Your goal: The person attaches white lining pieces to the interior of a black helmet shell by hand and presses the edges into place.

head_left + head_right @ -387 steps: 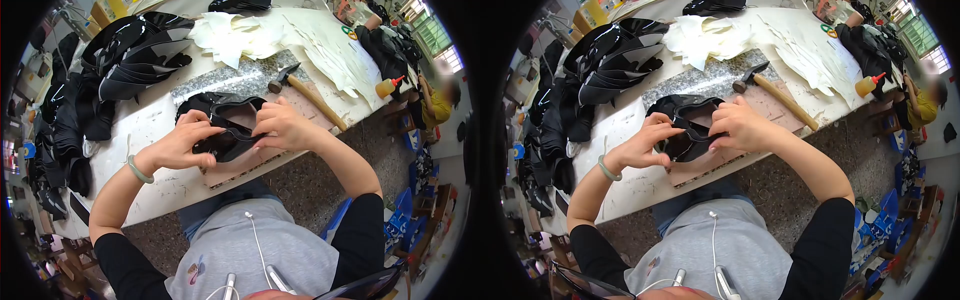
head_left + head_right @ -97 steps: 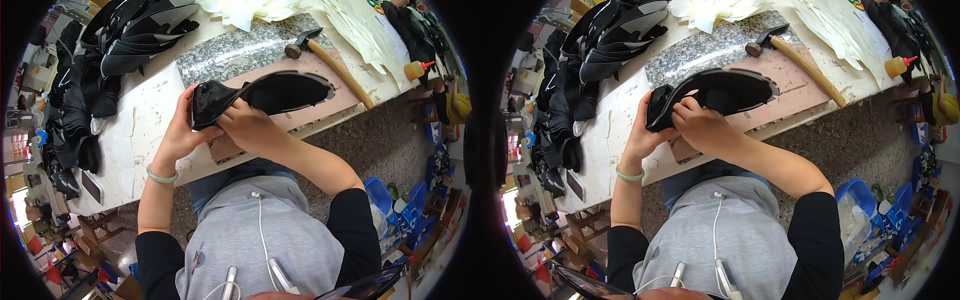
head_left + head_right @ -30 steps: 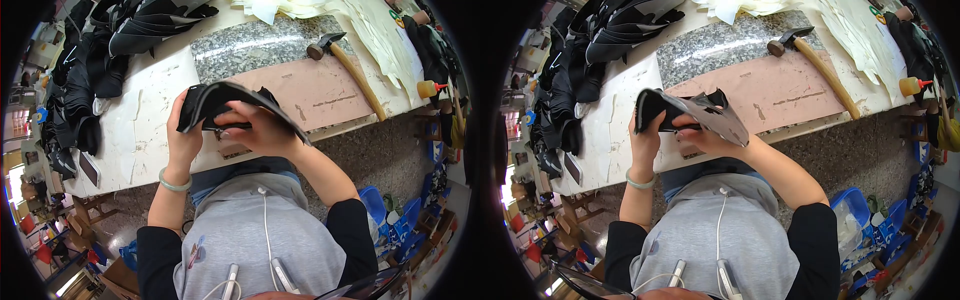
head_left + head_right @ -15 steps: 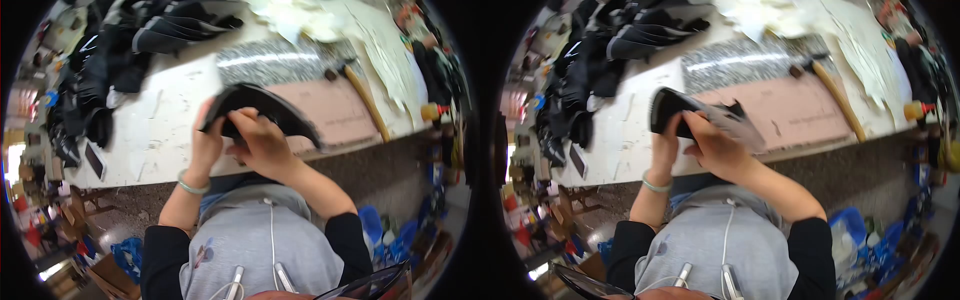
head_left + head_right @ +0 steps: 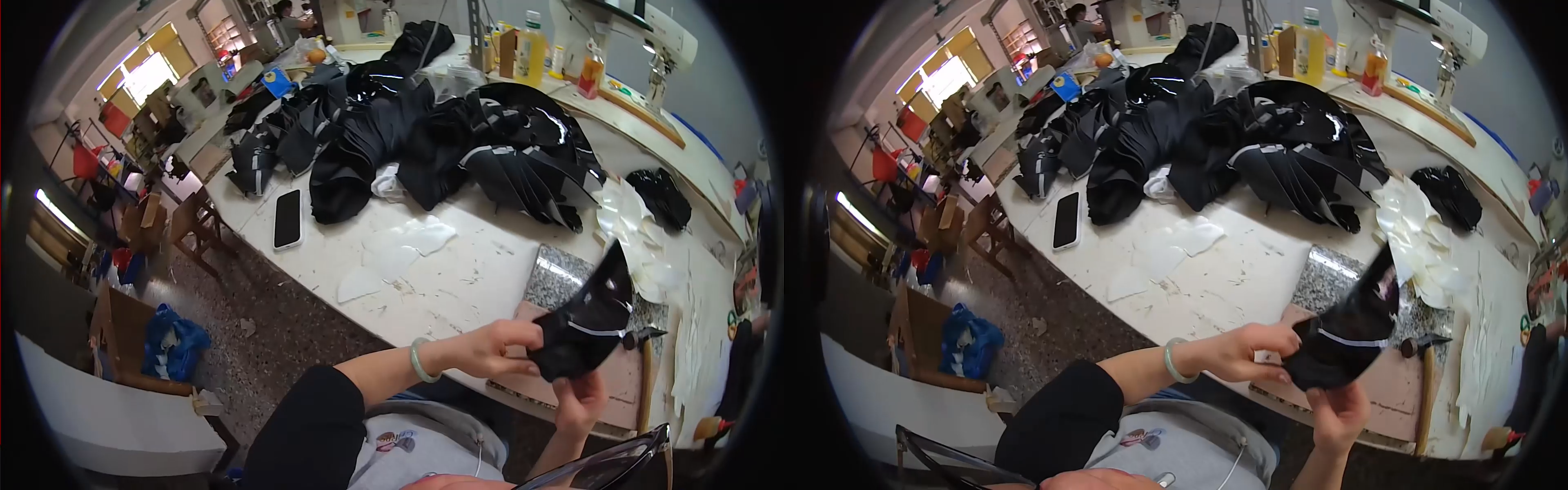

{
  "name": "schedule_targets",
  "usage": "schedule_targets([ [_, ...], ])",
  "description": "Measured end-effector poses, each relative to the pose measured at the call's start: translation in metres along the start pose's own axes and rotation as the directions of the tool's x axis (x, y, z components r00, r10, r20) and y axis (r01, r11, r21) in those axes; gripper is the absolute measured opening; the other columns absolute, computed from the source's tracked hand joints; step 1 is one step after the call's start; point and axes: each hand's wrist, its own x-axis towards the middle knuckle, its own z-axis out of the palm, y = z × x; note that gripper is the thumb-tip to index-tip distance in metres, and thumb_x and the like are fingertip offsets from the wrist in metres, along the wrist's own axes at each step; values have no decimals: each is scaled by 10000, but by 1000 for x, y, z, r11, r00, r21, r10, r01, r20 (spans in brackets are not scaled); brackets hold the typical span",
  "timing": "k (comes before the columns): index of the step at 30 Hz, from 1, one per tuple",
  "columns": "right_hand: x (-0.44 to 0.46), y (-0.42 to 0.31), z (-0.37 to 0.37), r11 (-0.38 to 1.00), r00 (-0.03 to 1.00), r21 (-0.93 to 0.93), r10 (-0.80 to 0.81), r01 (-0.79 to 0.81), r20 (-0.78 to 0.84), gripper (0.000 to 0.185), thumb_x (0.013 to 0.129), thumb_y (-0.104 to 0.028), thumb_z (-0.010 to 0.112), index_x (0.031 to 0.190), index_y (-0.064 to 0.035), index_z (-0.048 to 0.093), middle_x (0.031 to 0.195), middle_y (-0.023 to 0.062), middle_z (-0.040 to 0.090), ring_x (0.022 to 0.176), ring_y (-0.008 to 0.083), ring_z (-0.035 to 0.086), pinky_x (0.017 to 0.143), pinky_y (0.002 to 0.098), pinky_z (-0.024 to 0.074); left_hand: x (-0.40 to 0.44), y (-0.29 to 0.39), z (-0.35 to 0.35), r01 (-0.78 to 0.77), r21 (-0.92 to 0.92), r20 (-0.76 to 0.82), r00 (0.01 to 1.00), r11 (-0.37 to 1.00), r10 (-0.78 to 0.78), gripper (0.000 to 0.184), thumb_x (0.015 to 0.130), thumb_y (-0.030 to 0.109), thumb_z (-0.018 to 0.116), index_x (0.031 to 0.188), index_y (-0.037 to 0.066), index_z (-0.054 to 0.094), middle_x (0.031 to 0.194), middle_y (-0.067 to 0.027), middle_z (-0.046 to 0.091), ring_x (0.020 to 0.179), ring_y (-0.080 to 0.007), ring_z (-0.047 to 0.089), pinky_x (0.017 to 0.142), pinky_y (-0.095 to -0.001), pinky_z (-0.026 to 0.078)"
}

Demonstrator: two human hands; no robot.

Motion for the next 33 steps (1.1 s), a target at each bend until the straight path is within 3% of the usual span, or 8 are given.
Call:
schedule_targets([
  [4,-15,5,-16,985,997,-154,-72,74,15,321,826,-40,713,1103,28,563,988,52,644,861,99,589,716,195,433,7,18,9,73,-202,99,994,977,-54,206,865,150,690,972,-8,612,924,-97,608,834,-167,555,744,-310,440],
  [5,-19,4,-22,994,996,-96,-48,54,72,359,812,-11,715,1122,70,555,1066,113,627,997,166,589,901,293,442,7,23,13,113,-257,112,990,960,-86,209,869,151,688,980,-7,613,942,-99,613,851,-149,550,747,-307,438],
  [13,-23,5,-25,978,998,-201,-48,57,47,453,788,-147,788,1123,58,562,1053,121,635,957,172,603,872,284,452,6,24,29,136,-591,30,989,795,-147,290,882,142,692,1110,-3,588,908,20,643,911,-86,579,832,-250,468],
  [19,-15,4,-24,997,997,41,-61,62,-38,471,772,-218,812,1114,17,590,1017,95,674,906,155,632,846,286,484,8,20,24,301,-646,241,952,701,-186,306,887,184,691,1107,-5,597,934,-3,653,917,-65,570,815,-244,476],
  [25,-25,14,-29,987,987,27,-161,161,-14,442,782,-161,794,1142,-21,580,1085,107,656,982,196,628,905,323,477,5,13,24,261,-379,214,958,888,-190,289,885,206,695,1070,-3,620,971,-9,656,910,-70,569,822,-257,462],
  [28,-27,16,-24,958,958,48,-286,284,39,437,814,-127,754,1193,-27,562,1141,127,633,1063,211,600,981,357,441,7,16,28,249,-613,241,963,750,-123,267,883,161,686,1076,-11,619,1010,-33,651,915,-82,556,826,-271,447],
  [31,-20,12,-28,939,926,56,-344,339,157,458,830,-111,729,1238,-16,545,1193,148,608,1122,233,573,1003,377,432,10,25,27,-39,-270,123,990,962,74,286,873,131,690,1112,-8,616,1044,-47,643,956,-99,552,845,-273,438],
  [33,-17,3,-29,952,929,108,-305,287,212,482,835,-109,718,1267,-10,530,1229,162,588,1156,252,558,998,381,443,8,33,30,-59,-362,75,993,930,92,317,873,117,687,1154,-4,605,1078,-50,638,1007,-118,556,892,-276,429],
])
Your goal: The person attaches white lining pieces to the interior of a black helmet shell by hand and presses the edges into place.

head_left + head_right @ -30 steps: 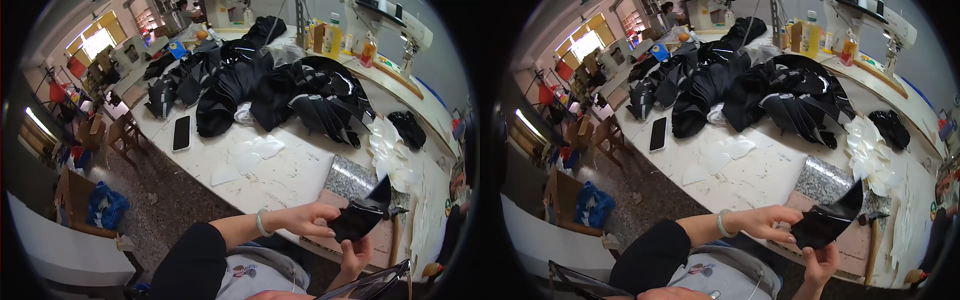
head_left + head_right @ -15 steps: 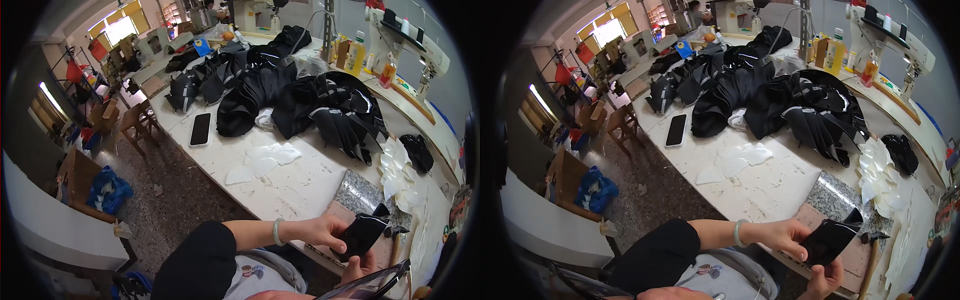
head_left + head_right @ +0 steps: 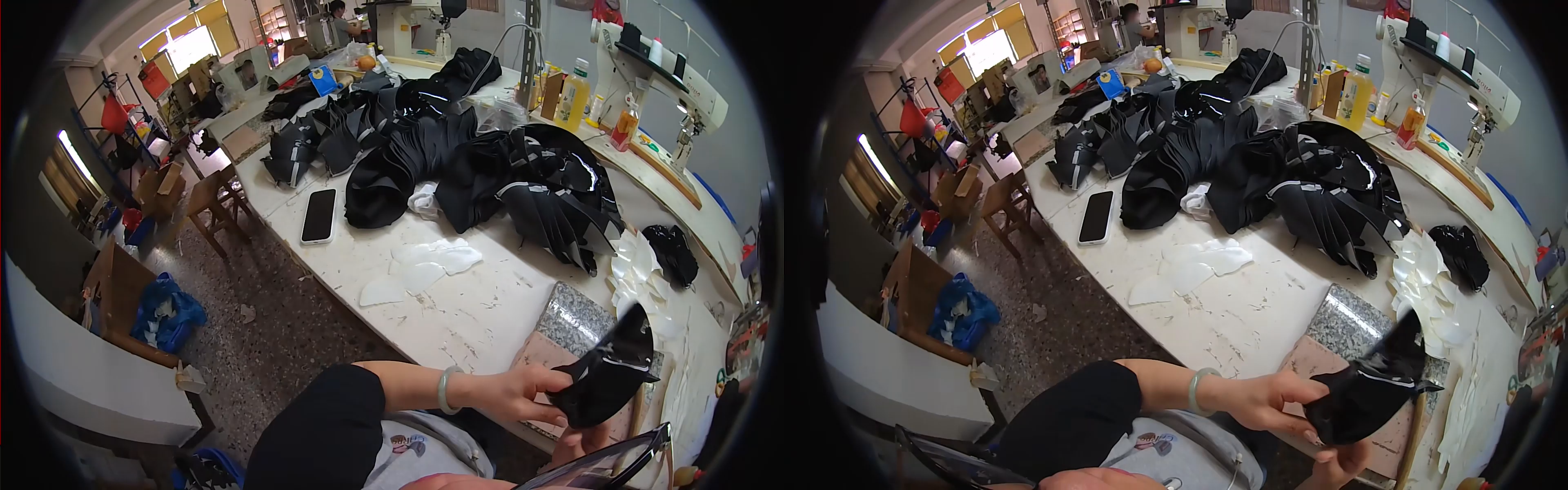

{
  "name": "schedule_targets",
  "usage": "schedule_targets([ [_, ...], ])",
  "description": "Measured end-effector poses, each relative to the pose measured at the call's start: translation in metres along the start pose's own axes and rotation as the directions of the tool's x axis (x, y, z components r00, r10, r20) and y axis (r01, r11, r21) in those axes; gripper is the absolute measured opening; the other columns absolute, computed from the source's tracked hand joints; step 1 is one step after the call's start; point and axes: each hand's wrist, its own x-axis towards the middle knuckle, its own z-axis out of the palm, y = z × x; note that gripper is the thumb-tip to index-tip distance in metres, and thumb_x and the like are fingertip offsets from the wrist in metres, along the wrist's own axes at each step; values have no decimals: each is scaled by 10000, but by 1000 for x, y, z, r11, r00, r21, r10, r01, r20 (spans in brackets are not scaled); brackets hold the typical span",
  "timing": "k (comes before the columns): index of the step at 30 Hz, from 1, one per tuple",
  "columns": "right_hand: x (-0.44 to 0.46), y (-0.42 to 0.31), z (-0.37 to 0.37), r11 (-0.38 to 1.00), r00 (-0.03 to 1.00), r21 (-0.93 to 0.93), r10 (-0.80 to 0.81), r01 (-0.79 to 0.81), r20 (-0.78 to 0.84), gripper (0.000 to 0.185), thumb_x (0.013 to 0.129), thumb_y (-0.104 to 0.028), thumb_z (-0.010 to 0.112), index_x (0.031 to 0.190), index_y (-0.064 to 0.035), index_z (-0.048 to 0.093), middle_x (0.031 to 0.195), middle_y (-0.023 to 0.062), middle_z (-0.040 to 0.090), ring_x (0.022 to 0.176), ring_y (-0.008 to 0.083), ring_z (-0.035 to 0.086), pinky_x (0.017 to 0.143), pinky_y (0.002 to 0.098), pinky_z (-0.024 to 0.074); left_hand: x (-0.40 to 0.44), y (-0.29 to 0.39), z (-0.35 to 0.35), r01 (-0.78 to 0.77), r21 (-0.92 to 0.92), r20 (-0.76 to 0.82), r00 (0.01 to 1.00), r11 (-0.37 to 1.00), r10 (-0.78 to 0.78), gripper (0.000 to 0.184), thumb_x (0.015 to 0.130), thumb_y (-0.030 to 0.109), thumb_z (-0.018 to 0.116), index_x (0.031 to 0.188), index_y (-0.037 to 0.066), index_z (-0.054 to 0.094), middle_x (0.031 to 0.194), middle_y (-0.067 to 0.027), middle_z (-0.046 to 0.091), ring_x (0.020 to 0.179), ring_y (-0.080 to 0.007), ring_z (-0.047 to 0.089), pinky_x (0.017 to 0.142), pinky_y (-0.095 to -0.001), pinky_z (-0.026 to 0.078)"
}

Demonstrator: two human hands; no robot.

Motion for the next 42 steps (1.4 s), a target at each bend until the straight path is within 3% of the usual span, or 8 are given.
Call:
schedule_targets([
  [4,-3,6,-4,687,990,-720,-139,98,2,355,692,-50,769,1012,58,660,1067,203,648,961,307,638,858,426,495,7,5,-2,28,-365,62,998,930,-5,420,873,106,682,1258,1,550,1174,-58,609,1135,-149,525,990,-301,393],
  [9,38,-21,1,120,872,-891,-299,437,387,251,881,22,593,1129,-3,621,1088,213,611,973,340,628,817,414,505,40,-40,-38,82,-460,65,996,884,-58,730,874,160,683,1468,35,279,1458,-103,376,1324,-189,364,1065,-364,346],
  [13,47,8,4,63,962,-960,-41,274,272,286,853,-54,626,1127,27,633,1071,177,647,989,343,593,841,416,450,42,-44,-36,107,-60,4,994,992,-107,813,894,164,635,1521,61,129,1486,-140,290,1386,-236,271,1092,-381,320],
  [14,36,23,-1,111,978,-978,98,174,185,315,855,-87,634,1151,19,623,1094,189,640,1017,361,584,853,420,447,38,-64,-31,76,392,-100,994,917,-40,764,877,145,645,1495,36,210,1443,-172,324,1339,-289,337,1080,-379,321],
  [19,26,41,0,298,975,-947,143,123,172,386,851,-164,672,1196,-4,606,1108,231,632,986,375,612,839,412,474,29,-104,-40,91,508,-74,995,857,-61,667,812,55,648,1399,-13,339,1428,-208,359,1322,-347,370,1065,-388,334],
  [24,33,30,13,258,829,-871,502,-417,-248,388,796,-138,713,1169,-60,637,1196,173,627,1158,322,568,991,395,400,22,-73,-47,149,502,-27,987,852,-158,675,838,44,629,1433,-9,315,1439,-202,387,1349,-316,368,1085,-375,327],
  [36,25,50,-1,335,945,-917,309,-216,-109,241,853,-86,632,1088,-50,670,1165,166,637,1094,329,599,931,393,456,10,-75,-63,85,477,166,969,875,-185,877,834,75,674,1513,36,121,1559,-193,175,1451,-297,162,1163,-358,195],
  [42,15,67,-14,195,958,-969,215,150,191,324,912,-94,533,1231,-52,566,1211,178,598,1084,354,589,891,429,484,12,-83,-70,11,578,159,979,816,-126,981,709,-20,714,1513,60,157,1490,-209,321,1359,-353,342,1123,-388,275],
])
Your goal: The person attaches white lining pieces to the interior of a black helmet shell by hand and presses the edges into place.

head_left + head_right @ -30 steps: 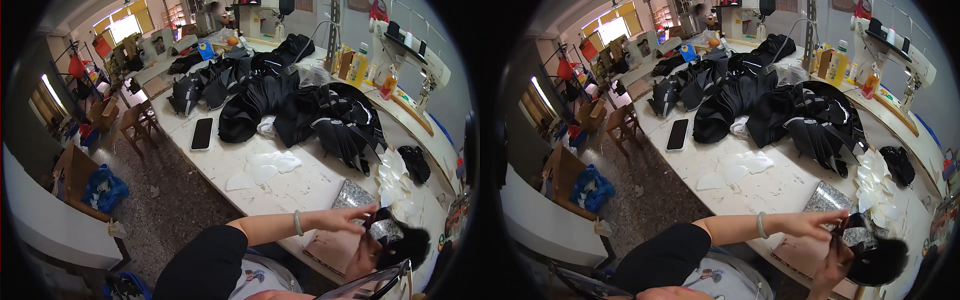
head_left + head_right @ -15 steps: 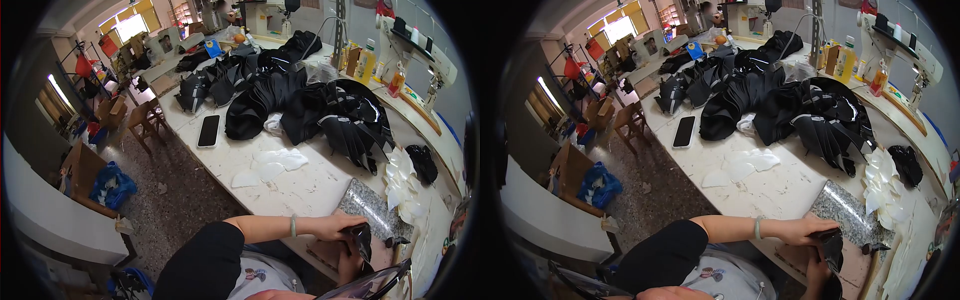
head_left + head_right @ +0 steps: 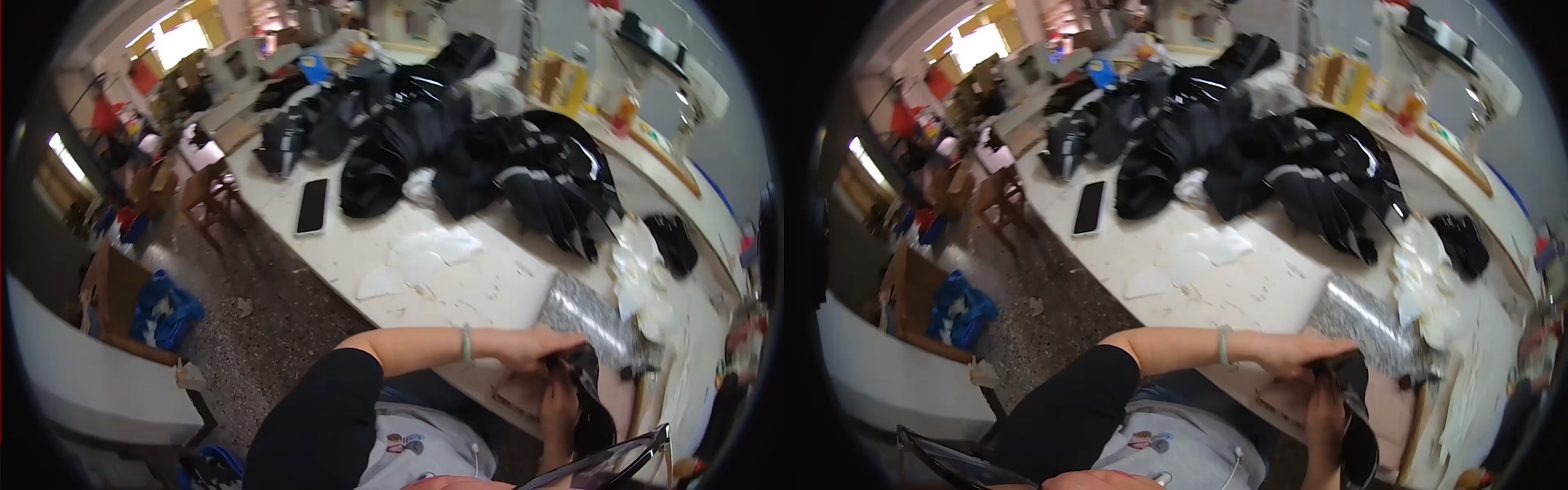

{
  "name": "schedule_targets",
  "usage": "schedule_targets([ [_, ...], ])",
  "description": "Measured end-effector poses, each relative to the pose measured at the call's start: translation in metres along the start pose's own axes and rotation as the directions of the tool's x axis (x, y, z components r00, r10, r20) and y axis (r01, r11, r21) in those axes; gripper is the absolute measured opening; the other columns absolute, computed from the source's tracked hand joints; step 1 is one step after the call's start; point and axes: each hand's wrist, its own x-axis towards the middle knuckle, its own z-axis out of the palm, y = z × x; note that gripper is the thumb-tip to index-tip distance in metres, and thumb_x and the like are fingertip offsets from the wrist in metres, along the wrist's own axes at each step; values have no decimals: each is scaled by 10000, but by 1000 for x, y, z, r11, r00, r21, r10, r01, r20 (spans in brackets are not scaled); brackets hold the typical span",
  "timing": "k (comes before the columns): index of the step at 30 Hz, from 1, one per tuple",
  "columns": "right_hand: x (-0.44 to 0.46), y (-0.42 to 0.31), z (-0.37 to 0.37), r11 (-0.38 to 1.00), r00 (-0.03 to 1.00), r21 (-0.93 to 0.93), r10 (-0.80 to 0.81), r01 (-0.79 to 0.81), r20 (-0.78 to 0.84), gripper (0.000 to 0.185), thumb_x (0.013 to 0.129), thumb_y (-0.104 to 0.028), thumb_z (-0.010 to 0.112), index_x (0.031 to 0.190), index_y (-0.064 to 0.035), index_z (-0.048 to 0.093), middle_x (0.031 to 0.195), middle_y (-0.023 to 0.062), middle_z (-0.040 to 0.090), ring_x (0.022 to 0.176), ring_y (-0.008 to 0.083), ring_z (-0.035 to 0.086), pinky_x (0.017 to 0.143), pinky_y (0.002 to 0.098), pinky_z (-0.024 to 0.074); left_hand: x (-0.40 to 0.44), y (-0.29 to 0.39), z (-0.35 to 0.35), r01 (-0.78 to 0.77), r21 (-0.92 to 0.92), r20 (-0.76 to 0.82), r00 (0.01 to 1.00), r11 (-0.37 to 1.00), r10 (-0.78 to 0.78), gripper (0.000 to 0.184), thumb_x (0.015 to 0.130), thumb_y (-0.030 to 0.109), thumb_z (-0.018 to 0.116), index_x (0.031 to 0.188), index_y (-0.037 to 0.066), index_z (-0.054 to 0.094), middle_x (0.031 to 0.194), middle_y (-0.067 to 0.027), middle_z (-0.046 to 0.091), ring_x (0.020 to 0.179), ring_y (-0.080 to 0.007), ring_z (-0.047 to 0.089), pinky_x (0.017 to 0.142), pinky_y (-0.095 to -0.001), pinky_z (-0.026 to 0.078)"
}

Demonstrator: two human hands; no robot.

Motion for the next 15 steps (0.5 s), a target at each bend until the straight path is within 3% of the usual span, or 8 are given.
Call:
schedule_targets([
  [3,1,5,6,989,989,-5,146,-145,7,275,930,-145,514,1189,-74,574,1126,160,616,969,339,618,779,426,523,2,7,-3,35,3,-88,996,999,-34,883,688,-70,678,1467,47,280,1278,-242,521,1163,-385,525,976,-404,425],
  [4,13,-7,-9,932,920,-247,321,-264,225,266,919,-149,521,1165,-64,581,1087,169,617,945,334,621,799,430,516,2,6,-3,49,-27,-81,995,998,-51,856,681,-87,660,1450,42,308,1227,-243,551,1141,-399,538,947,-410,442],
  [5,6,23,14,907,988,-413,-129,81,-90,299,895,-175,548,1158,-37,583,1070,190,626,956,348,622,828,446,505,5,7,-3,-42,-27,-122,992,999,38,838,670,-120,628,1436,40,329,1229,-236,558,1140,-412,535,951,-420,444],
  [6,1,27,11,727,987,-681,-156,88,-40,315,866,-191,567,1126,-16,597,1048,203,636,957,364,623,830,458,502,5,5,-1,-57,31,-136,989,998,61,827,662,-146,603,1425,35,342,1274,-230,537,1161,-415,521,978,-425,434],
  [7,12,18,-3,950,996,-308,18,-45,-91,316,840,-186,567,1100,-12,612,1039,209,641,959,390,616,838,461,498,8,6,0,-75,90,-134,987,993,87,825,660,-152,600,1423,37,349,1324,-218,509,1193,-408,505,1008,-425,419],
  [9,4,19,-8,980,978,46,199,-196,-61,283,786,-85,584,1056,-7,616,1023,215,635,951,404,610,800,451,499,8,6,4,-48,127,-125,990,991,63,784,671,-132,628,1399,38,392,1369,-198,486,1256,-369,480,1038,-397,401],
  [12,8,11,-2,980,979,143,155,-137,-129,275,817,-135,618,1081,-56,604,1023,184,629,983,364,600,808,436,493,10,22,-2,293,-113,-83,950,950,-303,709,697,-71,704,1352,44,458,1361,-175,489,1255,-287,493,1013,-361,437],
  [15,-4,7,-12,967,954,87,215,-237,209,317,864,-181,627,1142,-39,572,1132,205,596,1056,368,572,871,417,482,9,18,6,438,-60,-167,881,897,-442,614,719,-22,742,1286,56,520,1284,-166,483,1172,-258,535,975,-343,477],
])
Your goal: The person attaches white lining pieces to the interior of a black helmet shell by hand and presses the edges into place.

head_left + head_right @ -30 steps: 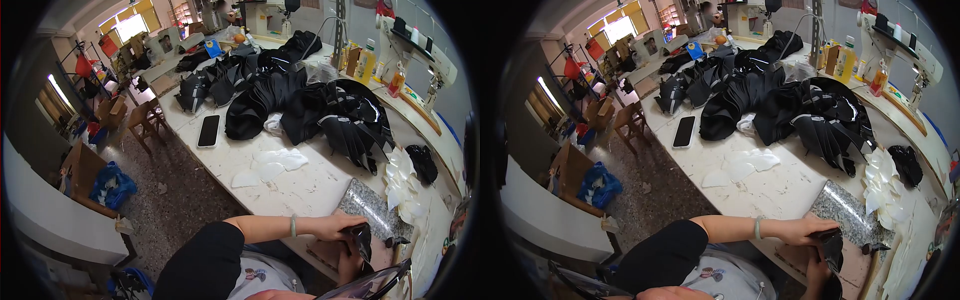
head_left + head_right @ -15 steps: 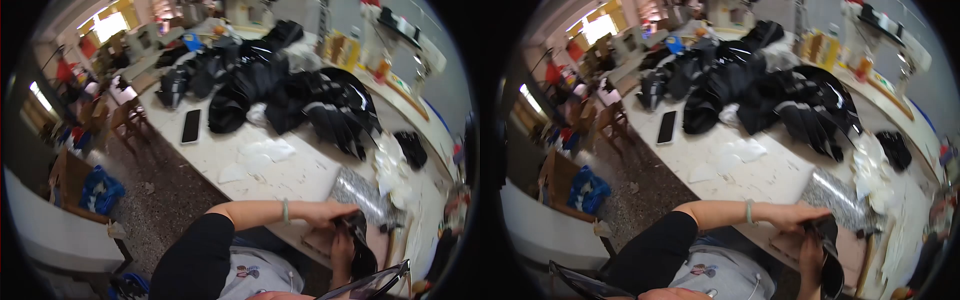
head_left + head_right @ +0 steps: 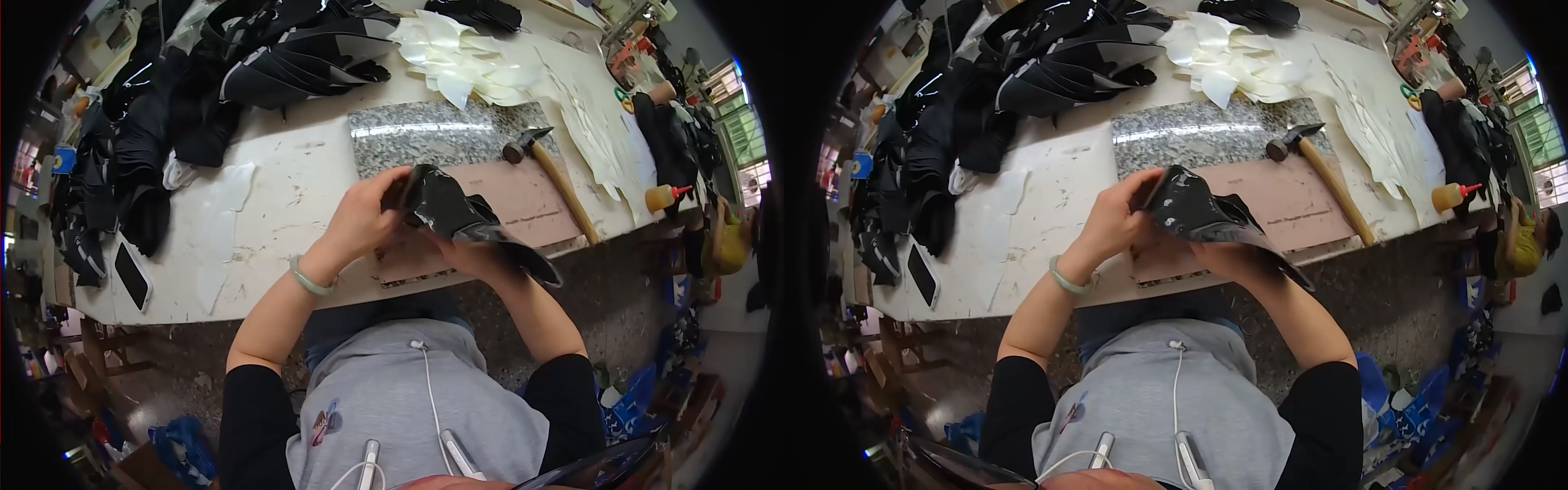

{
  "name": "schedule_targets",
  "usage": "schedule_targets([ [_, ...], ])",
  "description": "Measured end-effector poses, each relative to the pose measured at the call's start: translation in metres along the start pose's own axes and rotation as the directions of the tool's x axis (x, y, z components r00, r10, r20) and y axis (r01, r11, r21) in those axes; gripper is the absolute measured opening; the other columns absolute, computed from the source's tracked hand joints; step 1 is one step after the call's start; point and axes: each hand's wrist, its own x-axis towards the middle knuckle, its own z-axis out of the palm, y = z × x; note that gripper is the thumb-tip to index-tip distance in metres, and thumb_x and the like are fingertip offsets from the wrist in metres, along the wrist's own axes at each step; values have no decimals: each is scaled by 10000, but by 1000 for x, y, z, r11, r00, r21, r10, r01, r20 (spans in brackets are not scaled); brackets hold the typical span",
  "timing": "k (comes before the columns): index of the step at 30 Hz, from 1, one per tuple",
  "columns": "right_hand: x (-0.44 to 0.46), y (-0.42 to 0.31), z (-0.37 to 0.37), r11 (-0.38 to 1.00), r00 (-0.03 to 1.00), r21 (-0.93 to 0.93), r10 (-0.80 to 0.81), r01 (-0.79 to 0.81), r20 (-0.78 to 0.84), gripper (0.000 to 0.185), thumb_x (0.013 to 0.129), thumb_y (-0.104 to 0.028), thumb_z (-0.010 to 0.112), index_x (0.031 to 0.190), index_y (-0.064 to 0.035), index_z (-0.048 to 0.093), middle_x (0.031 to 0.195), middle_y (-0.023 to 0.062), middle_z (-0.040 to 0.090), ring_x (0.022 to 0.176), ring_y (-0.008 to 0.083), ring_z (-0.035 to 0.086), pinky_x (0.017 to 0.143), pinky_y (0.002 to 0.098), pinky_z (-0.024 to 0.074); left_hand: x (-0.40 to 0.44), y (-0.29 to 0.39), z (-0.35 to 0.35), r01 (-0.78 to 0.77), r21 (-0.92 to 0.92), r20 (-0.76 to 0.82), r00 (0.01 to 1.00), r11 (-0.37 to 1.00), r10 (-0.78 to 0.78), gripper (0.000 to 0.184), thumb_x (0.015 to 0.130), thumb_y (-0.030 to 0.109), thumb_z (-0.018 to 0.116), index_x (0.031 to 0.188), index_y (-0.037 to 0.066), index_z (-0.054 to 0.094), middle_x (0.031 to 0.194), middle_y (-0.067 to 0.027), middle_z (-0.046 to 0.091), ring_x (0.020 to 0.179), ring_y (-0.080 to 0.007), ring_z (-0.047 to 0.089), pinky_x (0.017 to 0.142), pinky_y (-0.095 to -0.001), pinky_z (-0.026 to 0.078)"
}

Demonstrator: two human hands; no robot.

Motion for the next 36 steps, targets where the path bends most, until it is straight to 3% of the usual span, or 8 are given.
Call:
schedule_targets([
  [2,4,5,-4,997,997,28,-78,77,27,337,889,-221,631,1169,-42,575,1096,195,630,1012,340,613,839,388,502,1,-14,9,-124,142,-143,979,982,145,543,734,0,746,1237,63,553,1212,-155,462,1102,-251,557,951,-337,497],
  [5,-6,19,9,644,997,763,7,-64,78,551,843,-322,692,1283,-50,503,1257,110,559,1090,232,575,935,352,465,7,-4,-11,-130,157,-24,990,979,136,450,757,-37,702,1180,55,580,1089,-120,518,982,-217,590,903,-303,508],
  [8,11,-40,-59,901,901,402,-31,-162,433,501,871,-335,665,1259,-56,516,1234,139,561,1077,265,573,918,369,466,14,-6,-17,-17,-15,67,998,1000,18,412,739,-36,685,1136,26,596,1008,-136,636,935,-216,628,837,-306,510],
  [12,-15,-18,-27,912,937,-240,-347,332,-23,331,892,-338,638,1071,-61,608,1073,151,629,973,297,619,803,405,509,20,-24,-12,-95,-210,27,994,973,103,372,731,-15,684,1096,13,615,948,-143,701,841,-222,674,773,-320,515],
  [18,-10,-17,-36,949,986,316,-51,-2,160,302,888,-308,646,1046,-52,631,989,176,642,1008,296,602,837,419,471,19,-3,-14,-23,-5,-23,999,1000,23,278,750,13,626,1028,13,636,863,-184,687,813,-314,673,760,-369,521],
  [19,-3,-40,-44,987,953,37,138,-154,270,367,871,-229,652,1177,-36,591,1081,179,612,1088,313,551,856,409,445,19,-4,-11,-54,53,-55,997,997,57,256,751,28,621,1006,14,636,852,-193,680,810,-338,663,751,-387,519],
  [30,20,-36,-22,972,949,-47,-233,228,-212,470,795,-202,691,1220,-30,586,974,112,635,955,269,563,749,422,418,28,2,-5,36,135,-194,981,990,-9,178,876,177,593,849,9,645,735,-256,618,738,-454,595,686,-485,493],
  [36,43,-59,-14,954,901,-241,-255,176,-350,202,697,-45,730,873,-14,634,861,99,597,862,312,554,718,401,462,26,21,-24,368,-265,70,929,891,-363,253,912,268,630,972,26,677,743,-116,671,701,-206,655,639,-369,503],
])
